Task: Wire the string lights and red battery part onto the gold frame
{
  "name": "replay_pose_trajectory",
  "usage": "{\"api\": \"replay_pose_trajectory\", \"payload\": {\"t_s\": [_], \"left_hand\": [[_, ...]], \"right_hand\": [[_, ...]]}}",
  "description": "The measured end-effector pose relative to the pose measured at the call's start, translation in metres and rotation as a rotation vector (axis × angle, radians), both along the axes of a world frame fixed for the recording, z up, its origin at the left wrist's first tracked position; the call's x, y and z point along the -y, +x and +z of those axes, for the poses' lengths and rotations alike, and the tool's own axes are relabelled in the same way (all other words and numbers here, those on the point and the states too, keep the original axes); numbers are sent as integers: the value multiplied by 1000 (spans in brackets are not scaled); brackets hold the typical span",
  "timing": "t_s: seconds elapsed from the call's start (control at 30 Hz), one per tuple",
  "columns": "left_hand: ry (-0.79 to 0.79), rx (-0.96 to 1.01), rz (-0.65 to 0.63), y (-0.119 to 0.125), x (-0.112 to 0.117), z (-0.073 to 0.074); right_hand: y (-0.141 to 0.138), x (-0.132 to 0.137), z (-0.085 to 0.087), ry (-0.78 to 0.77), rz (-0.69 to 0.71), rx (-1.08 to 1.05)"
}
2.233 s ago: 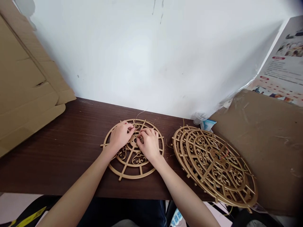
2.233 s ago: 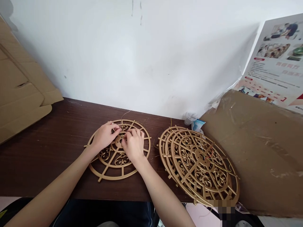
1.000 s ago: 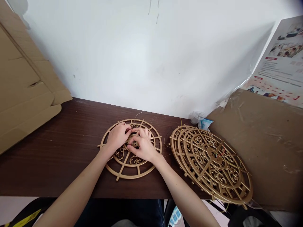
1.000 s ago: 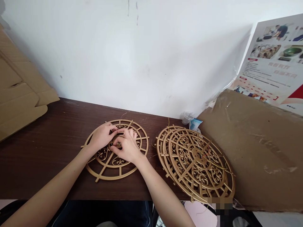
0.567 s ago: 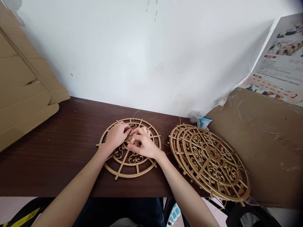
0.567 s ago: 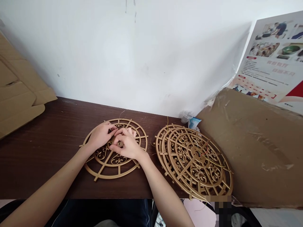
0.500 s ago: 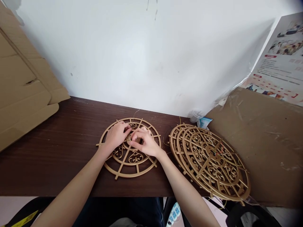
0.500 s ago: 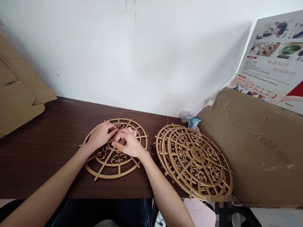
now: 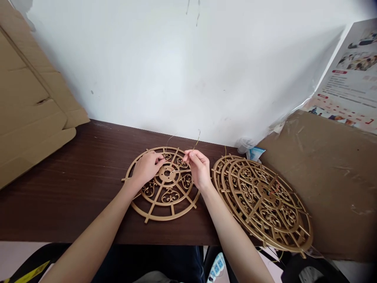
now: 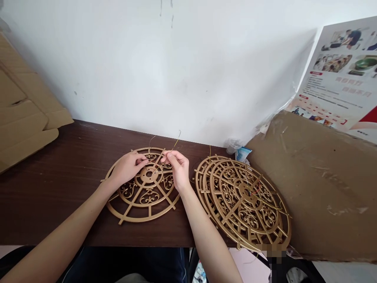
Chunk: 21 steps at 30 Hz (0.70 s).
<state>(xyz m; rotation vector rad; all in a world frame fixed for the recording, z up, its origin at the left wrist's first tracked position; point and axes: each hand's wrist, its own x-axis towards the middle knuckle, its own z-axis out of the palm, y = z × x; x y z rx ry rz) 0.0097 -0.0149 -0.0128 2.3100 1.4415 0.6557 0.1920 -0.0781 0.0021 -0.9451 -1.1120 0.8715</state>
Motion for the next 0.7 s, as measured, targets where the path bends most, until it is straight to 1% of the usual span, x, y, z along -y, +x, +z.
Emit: {"api": "replay_pose_trajectory", "payload": {"t_s": [0.1, 0.2, 0.27, 0.37, 0.5, 0.63, 0.7], "left_hand": [[26, 65, 9, -1, 0, -1], [64, 131, 2, -1, 0, -1], [91, 174, -26, -1, 0, 0], [112, 256, -98, 2, 1, 2], [33, 351, -214, 7, 5, 7], [-56, 424, -261, 9, 11, 13], [-77, 454, -286, 9, 13, 14]], "right_hand": [[0, -1, -2, -27, 21, -39], [-3, -3, -6, -85, 26, -42], [-6, -4, -9, -136, 28, 5], [-11, -5, -13, -173, 73, 103], [-15, -4, -17, -163, 134, 249], [-15, -3, -23, -138, 190, 359], [-15, -3, -26, -122, 196, 427]]}}
